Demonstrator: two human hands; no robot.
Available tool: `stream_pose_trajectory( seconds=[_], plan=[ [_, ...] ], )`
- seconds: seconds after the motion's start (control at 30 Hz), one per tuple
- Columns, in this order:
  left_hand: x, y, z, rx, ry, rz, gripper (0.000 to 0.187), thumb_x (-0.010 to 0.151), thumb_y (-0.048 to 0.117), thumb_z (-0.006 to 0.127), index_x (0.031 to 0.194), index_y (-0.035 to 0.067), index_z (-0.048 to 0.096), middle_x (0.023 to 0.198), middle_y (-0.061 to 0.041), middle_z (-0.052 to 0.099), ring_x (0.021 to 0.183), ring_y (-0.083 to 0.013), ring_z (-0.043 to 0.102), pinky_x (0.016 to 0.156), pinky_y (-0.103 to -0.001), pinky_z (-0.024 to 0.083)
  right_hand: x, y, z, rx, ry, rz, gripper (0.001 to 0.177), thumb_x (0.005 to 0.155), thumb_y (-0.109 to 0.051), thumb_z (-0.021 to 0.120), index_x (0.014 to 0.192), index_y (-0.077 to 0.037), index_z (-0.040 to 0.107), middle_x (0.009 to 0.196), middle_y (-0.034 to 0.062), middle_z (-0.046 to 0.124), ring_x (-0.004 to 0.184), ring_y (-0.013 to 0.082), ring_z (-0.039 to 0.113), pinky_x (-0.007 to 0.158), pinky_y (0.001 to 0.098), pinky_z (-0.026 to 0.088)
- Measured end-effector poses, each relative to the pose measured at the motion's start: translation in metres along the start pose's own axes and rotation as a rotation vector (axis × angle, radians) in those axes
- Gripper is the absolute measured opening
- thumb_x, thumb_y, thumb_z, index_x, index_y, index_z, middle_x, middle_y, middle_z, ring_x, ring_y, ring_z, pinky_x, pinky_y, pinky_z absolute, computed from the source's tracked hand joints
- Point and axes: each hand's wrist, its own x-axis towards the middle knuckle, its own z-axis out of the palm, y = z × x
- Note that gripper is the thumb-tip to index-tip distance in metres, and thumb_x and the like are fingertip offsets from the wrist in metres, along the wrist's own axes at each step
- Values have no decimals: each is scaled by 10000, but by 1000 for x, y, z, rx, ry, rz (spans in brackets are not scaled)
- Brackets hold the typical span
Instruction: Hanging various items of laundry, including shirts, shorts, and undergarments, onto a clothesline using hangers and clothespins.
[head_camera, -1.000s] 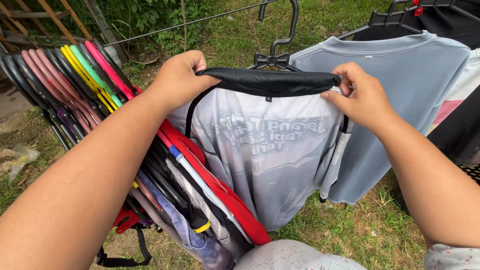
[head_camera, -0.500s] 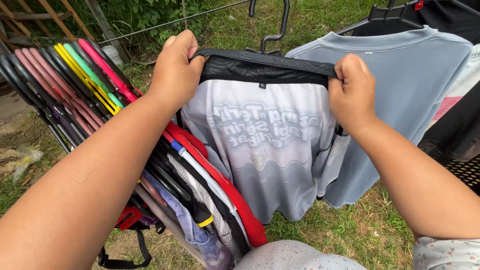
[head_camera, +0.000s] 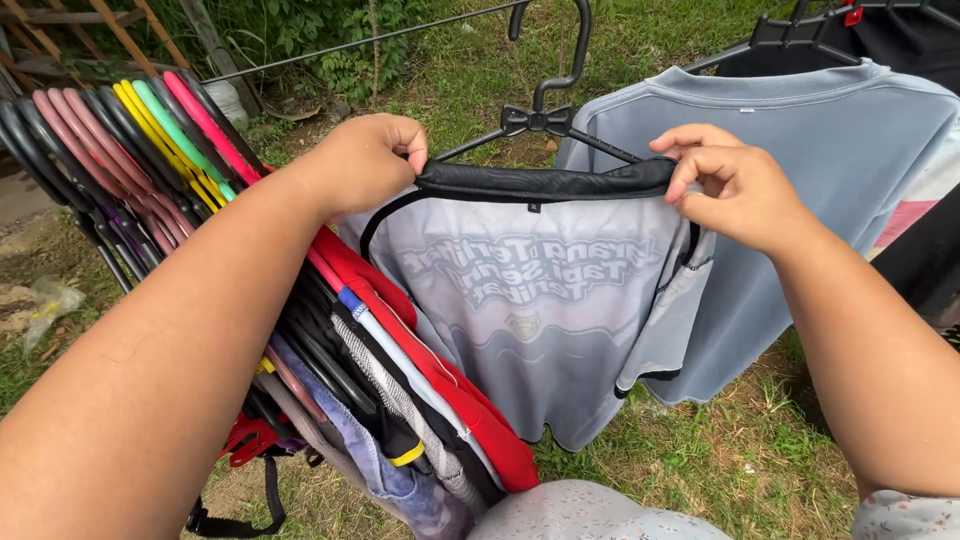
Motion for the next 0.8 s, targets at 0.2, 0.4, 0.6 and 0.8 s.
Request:
stream_pose_trajectory(
  seconds=[0.2,0.4,0.6,0.8],
  plan=[
    [-7,19,-9,-205,85,-302,215,898,163,754,897,38,579,839,-66,619,758,-182,540,643,-360,475,11,-26,18,96,125,147,253,955,-106,747,1070,-80,523,1111,37,683,992,35,621,849,220,520],
    [-11,21,-7,-13,-75,-123,244,898,303,771,986,79,730,801,9,704,740,-109,626,689,-286,521,11,-13,-6,-58,-89,323,248,943,-151,730,1159,-30,716,927,13,725,827,64,614,719,243,494],
    [2,0,9,-294,10,17,266,1007,307,665,1148,95,742,979,-35,705,886,-68,597,806,-267,525,0,-24,15,-43,-40,265,234,965,-214,709,1159,-85,722,886,-4,712,799,49,599,698,255,501],
    [-20,51,-13,429,388,534,496,898,307,772,1274,-2,676,1241,-202,667,1055,-364,649,910,-512,475,-10,-19,4,-424,320,170,251,1003,-265,751,1174,-82,732,918,50,727,692,118,608,657,290,498]
  ],
)
